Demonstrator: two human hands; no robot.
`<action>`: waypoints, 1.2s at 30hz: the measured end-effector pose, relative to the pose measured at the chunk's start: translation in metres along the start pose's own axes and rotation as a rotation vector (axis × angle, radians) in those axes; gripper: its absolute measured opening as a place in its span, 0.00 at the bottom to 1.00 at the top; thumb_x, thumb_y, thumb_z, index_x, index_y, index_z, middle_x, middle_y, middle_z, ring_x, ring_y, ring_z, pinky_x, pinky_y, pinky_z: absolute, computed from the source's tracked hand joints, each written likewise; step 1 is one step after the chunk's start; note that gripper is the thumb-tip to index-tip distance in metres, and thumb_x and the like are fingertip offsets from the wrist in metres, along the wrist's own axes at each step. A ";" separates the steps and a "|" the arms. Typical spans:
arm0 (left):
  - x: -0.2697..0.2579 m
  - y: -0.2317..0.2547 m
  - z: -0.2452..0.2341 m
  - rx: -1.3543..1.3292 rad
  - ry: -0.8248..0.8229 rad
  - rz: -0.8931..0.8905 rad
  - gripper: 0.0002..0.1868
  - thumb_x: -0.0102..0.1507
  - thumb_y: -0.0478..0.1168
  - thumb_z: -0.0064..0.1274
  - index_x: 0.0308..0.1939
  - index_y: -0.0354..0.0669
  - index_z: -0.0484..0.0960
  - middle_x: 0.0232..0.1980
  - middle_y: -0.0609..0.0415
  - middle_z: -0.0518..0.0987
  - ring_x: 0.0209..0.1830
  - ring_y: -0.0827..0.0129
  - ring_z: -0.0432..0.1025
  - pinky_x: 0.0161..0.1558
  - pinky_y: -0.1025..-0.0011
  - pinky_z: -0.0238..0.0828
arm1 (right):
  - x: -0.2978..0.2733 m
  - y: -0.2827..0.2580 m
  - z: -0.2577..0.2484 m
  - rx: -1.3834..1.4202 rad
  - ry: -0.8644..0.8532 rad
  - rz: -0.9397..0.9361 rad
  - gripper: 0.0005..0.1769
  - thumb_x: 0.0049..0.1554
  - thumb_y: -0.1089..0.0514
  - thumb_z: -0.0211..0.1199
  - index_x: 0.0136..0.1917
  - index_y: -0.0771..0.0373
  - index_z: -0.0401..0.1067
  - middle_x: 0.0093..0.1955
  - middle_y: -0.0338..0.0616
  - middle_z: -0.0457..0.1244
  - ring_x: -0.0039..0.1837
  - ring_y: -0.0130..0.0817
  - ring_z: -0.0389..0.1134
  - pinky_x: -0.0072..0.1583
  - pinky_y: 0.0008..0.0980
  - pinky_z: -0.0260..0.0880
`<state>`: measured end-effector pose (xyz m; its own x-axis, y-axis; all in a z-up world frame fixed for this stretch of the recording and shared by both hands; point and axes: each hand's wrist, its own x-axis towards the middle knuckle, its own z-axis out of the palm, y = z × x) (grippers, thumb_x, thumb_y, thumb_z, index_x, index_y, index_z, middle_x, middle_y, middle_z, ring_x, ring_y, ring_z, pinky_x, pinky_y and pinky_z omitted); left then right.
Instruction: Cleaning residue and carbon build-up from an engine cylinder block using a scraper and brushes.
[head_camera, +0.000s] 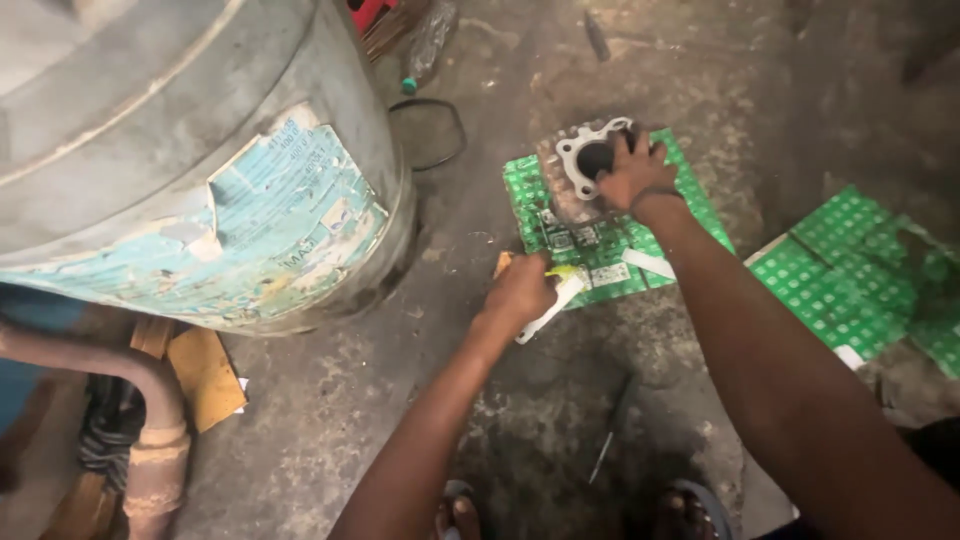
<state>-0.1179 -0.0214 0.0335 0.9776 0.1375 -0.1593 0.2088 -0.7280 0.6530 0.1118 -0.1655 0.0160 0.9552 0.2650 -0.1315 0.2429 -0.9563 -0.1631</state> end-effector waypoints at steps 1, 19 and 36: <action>0.000 -0.003 0.003 -0.002 0.004 0.008 0.18 0.60 0.40 0.55 0.52 0.38 0.81 0.52 0.31 0.80 0.56 0.40 0.74 0.57 0.48 0.70 | -0.005 -0.002 -0.002 -0.003 0.008 0.002 0.47 0.56 0.38 0.59 0.83 0.46 0.46 0.86 0.51 0.35 0.82 0.67 0.39 0.73 0.67 0.48; 0.023 -0.059 0.102 0.093 0.163 0.100 0.16 0.53 0.34 0.57 0.45 0.39 0.81 0.44 0.35 0.82 0.48 0.39 0.76 0.48 0.45 0.72 | -0.037 0.003 -0.036 0.035 -0.029 -0.060 0.54 0.51 0.28 0.67 0.76 0.64 0.58 0.66 0.62 0.65 0.67 0.58 0.67 0.67 0.51 0.68; 0.095 -0.034 0.022 0.261 0.595 0.067 0.07 0.57 0.37 0.54 0.33 0.37 0.84 0.35 0.37 0.83 0.36 0.39 0.79 0.40 0.45 0.74 | 0.015 0.029 -0.004 0.103 -0.307 -0.074 0.86 0.31 0.17 0.72 0.85 0.38 0.19 0.87 0.55 0.15 0.84 0.65 0.14 0.79 0.68 0.29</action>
<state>-0.0325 0.0021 -0.0201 0.8514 0.3800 0.3615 0.2072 -0.8769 0.4337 0.1343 -0.1896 0.0136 0.8361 0.3735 -0.4017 0.2768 -0.9196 -0.2788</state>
